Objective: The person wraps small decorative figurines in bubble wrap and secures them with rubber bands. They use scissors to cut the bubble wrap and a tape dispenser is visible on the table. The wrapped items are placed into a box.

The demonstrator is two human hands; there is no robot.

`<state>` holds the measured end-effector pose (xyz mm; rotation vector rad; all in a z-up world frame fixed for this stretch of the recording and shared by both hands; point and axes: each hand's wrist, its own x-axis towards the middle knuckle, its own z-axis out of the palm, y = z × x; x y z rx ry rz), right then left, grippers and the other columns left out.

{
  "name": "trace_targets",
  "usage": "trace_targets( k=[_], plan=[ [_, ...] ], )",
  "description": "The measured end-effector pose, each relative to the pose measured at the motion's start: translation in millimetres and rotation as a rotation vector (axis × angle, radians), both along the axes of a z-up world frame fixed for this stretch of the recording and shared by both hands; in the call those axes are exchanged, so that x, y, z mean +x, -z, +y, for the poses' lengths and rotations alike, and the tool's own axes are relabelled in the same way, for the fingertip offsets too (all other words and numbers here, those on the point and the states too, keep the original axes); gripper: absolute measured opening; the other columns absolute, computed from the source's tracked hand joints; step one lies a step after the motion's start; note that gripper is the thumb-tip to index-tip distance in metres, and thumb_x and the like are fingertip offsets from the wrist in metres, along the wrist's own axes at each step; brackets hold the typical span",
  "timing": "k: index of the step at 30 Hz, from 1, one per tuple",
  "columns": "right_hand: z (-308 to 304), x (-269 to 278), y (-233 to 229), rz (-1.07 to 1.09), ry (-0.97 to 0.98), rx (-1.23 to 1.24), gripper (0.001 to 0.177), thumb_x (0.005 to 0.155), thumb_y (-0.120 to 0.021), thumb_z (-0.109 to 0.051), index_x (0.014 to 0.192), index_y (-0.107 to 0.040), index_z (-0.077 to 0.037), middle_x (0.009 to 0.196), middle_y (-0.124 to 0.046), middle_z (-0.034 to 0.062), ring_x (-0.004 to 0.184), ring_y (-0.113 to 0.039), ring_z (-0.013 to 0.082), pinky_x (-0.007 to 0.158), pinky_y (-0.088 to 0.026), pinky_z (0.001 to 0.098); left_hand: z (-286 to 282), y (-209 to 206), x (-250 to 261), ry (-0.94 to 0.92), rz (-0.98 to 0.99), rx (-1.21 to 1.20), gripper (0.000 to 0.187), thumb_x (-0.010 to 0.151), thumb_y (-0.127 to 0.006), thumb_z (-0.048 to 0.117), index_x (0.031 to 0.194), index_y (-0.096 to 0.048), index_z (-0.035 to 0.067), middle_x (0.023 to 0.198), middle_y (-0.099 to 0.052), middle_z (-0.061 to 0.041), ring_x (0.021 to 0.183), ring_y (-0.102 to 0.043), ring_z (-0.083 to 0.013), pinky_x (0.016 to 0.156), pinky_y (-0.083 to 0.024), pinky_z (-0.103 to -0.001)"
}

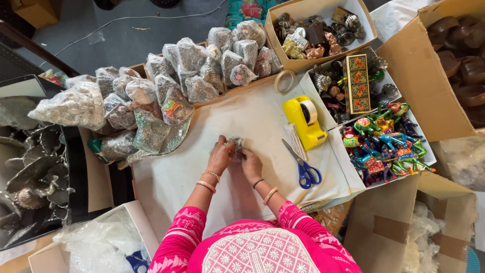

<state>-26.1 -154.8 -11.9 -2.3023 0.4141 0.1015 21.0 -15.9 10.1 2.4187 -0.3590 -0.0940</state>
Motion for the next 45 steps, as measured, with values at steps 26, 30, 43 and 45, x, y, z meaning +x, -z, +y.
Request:
trace_targets(
  k=[26, 30, 43, 45],
  plan=[
    [-8, 4, 48, -0.263, -0.212, -0.019, 0.020, 0.084, -0.068, -0.002, 0.103, -0.071, -0.006, 0.108, -0.070, 0.0140, 0.104, -0.055, 0.0376, 0.096, -0.045, 0.0457, -6, 4, -2, -0.058, 0.049, 0.026, 0.015, 0.074, -0.069, -0.003, 0.081, -0.068, 0.010, 0.113, -0.052, -0.014, 0.092, -0.061, -0.0363, 0.078, -0.057, -0.047],
    [-8, 7, 68, -0.240, -0.215, -0.041, 0.021, 0.085, -0.066, 0.001, 0.105, -0.065, -0.004, 0.112, -0.068, 0.0157, 0.104, -0.052, 0.0398, 0.096, -0.045, 0.0471, -6, 5, -3, -0.067, 0.041, 0.028, 0.016, 0.075, -0.070, -0.003, 0.083, -0.067, 0.010, 0.115, -0.051, -0.015, 0.093, -0.061, -0.0364, 0.078, -0.057, -0.047],
    [-23, 6, 52, -0.286, -0.253, 0.146, 0.040, 0.084, -0.065, 0.005, 0.122, -0.059, -0.007, 0.111, -0.068, 0.0160, 0.105, -0.055, 0.0398, 0.095, -0.049, 0.0472, -12, -8, -5, -0.113, 0.086, 0.053, 0.020, 0.073, -0.070, -0.005, 0.085, -0.066, 0.011, 0.115, -0.051, -0.015, 0.094, -0.060, -0.0368, 0.078, -0.056, -0.047],
    [-29, 7, 70, -0.252, -0.180, 0.379, 0.030, 0.091, -0.066, -0.001, 0.119, -0.060, -0.009, 0.108, -0.072, 0.0105, 0.102, -0.070, 0.0278, 0.090, -0.057, 0.0371, -12, -3, -5, -0.125, 0.105, 0.058, 0.017, 0.074, -0.069, -0.004, 0.081, -0.066, 0.010, 0.114, -0.052, -0.014, 0.095, -0.060, -0.0366, 0.078, -0.056, -0.048]
  ],
)
